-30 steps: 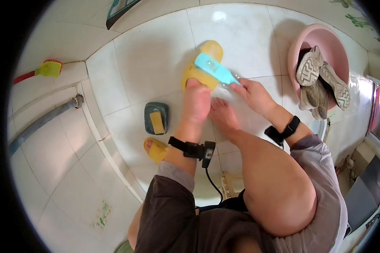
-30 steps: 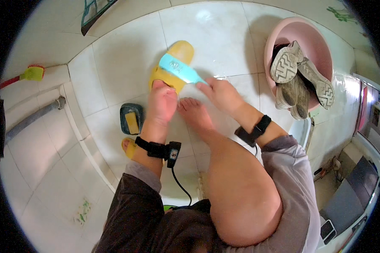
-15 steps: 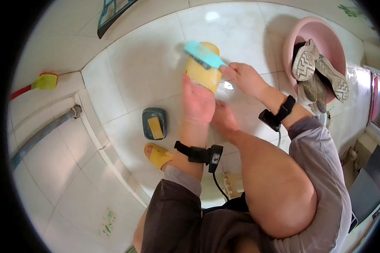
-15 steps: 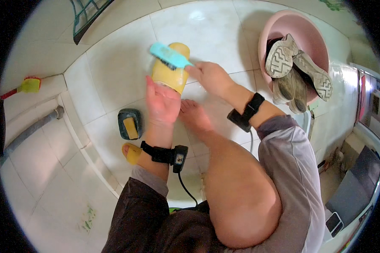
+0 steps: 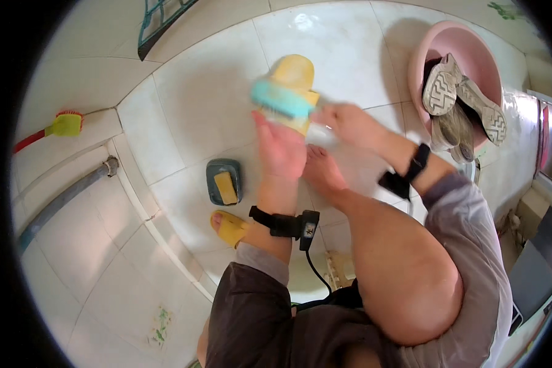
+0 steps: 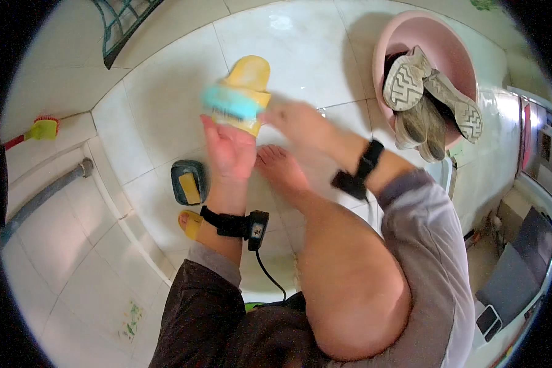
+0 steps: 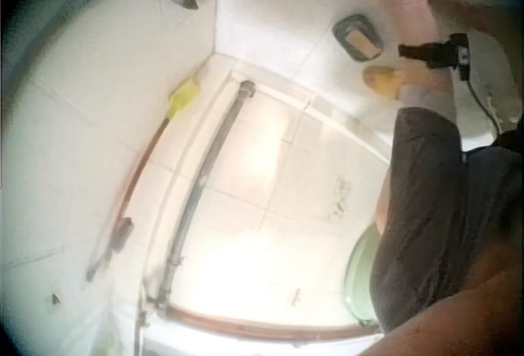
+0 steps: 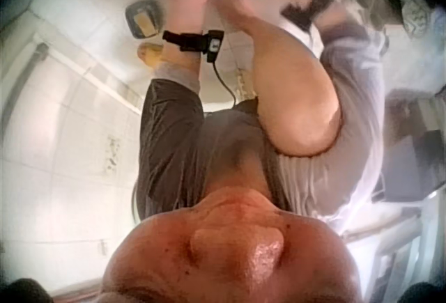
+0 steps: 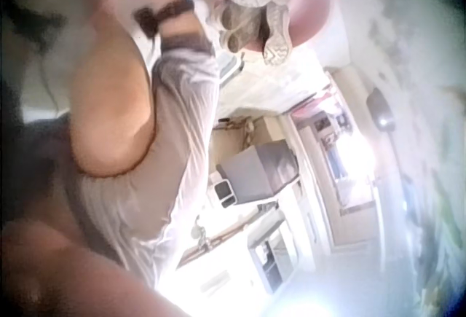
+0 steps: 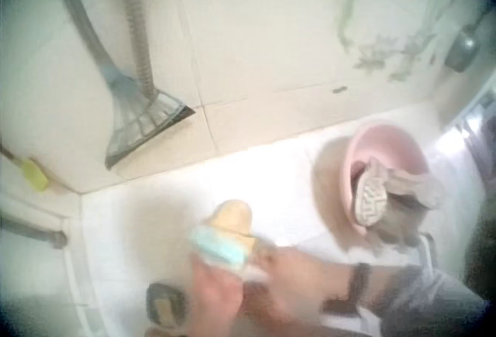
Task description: The person cleans yellow rubber sandals using a brush and soapy water while sitting on the floor.
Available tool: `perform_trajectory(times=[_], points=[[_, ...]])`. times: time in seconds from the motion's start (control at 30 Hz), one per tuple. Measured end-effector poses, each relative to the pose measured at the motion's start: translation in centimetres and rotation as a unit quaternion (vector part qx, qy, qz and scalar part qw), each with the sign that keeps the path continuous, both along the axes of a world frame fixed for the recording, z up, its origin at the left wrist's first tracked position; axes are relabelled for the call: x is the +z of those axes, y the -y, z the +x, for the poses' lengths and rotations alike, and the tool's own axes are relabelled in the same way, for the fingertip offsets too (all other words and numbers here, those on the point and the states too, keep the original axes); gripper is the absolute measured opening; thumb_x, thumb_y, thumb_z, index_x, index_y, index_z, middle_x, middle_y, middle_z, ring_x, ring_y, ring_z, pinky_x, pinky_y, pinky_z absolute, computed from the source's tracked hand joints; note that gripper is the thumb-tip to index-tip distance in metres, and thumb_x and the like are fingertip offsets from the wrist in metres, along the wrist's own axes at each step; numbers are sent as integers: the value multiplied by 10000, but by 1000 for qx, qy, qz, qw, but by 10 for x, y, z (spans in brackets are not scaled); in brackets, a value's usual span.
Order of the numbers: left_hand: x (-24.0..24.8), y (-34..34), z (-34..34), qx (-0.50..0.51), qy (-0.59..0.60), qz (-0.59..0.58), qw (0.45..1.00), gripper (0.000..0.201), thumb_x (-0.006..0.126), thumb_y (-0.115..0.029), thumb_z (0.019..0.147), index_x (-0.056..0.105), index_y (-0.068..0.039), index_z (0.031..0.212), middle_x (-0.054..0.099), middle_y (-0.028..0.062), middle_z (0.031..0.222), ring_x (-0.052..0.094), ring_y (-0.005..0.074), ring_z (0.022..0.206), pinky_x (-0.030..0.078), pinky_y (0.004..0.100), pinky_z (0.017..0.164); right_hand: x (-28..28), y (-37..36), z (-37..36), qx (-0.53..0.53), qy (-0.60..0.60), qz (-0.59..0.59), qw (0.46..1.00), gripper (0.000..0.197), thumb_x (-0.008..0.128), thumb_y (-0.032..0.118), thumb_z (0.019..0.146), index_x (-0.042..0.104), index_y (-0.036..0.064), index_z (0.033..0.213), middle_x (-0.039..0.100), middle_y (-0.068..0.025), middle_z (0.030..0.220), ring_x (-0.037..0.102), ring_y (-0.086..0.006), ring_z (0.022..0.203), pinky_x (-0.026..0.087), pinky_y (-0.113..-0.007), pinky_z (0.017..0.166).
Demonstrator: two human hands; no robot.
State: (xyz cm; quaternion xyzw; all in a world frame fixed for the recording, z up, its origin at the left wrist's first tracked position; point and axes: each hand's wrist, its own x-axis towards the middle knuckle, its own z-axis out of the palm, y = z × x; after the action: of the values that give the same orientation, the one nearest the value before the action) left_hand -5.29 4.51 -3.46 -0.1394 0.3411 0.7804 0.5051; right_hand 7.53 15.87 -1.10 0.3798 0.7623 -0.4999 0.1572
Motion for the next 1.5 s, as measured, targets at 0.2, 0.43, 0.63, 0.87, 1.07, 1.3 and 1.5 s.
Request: perform_trajectory(times=[0.2,0.43,0.63,0.87,1.07,1.3,1.5], points=[[1,6,-11,-43,-72,79,993,625,312,-510,1019,283,-62,1453,357,69,1486,343,217,1353,235,402,1144,-3,-3,1,-5,-31,-24,999,482,515,455,967,641,-5,897,581,-151,696,513,-211,659,451,-398,656],[-22,31,-5,-60,-110,6,992,301,488,-215,969,476,-24,1202,513,94,1248,465,196,1187,339,353,1035,2,-26,8,-35,-17,19,999,573,462,516,951,659,-17,881,629,-259,794,601,-398,749,462,-466,710],[-24,36,9,-151,-166,-93,970,152,553,-44,880,578,-5,1026,589,78,1085,534,168,1066,388,321,964,8,-44,0,63,59,91,992,597,419,574,933,699,46,916,658,-235,834,635,-402,839,487,-458,746],[-1,38,-2,-317,-431,-201,821,237,592,-221,943,663,4,961,645,9,913,556,103,847,438,265,778,26,-28,0,103,71,165,978,614,367,576,950,723,90,829,682,-179,794,661,-373,797,521,-462,737],[-4,50,8,-302,-410,-107,854,287,563,-241,972,656,19,1053,645,3,938,562,89,876,443,253,777,36,5,-6,179,47,213,959,606,389,597,933,735,118,799,665,-159,697,672,-332,747,527,-446,683],[-5,64,12,-390,-395,-143,819,294,566,-218,971,638,25,1120,650,18,1041,564,94,966,438,256,860,-6,-1,22,70,8,232,970,590,427,616,912,743,127,813,664,-161,694,661,-342,712,529,-439,672],[-2,76,7,-392,-415,-167,804,288,558,-198,971,639,27,1131,655,27,1070,568,107,992,431,261,882,-32,-13,30,3,50,154,987,631,385,649,916,737,145,769,668,-158,694,660,-355,693,527,-442,669]])
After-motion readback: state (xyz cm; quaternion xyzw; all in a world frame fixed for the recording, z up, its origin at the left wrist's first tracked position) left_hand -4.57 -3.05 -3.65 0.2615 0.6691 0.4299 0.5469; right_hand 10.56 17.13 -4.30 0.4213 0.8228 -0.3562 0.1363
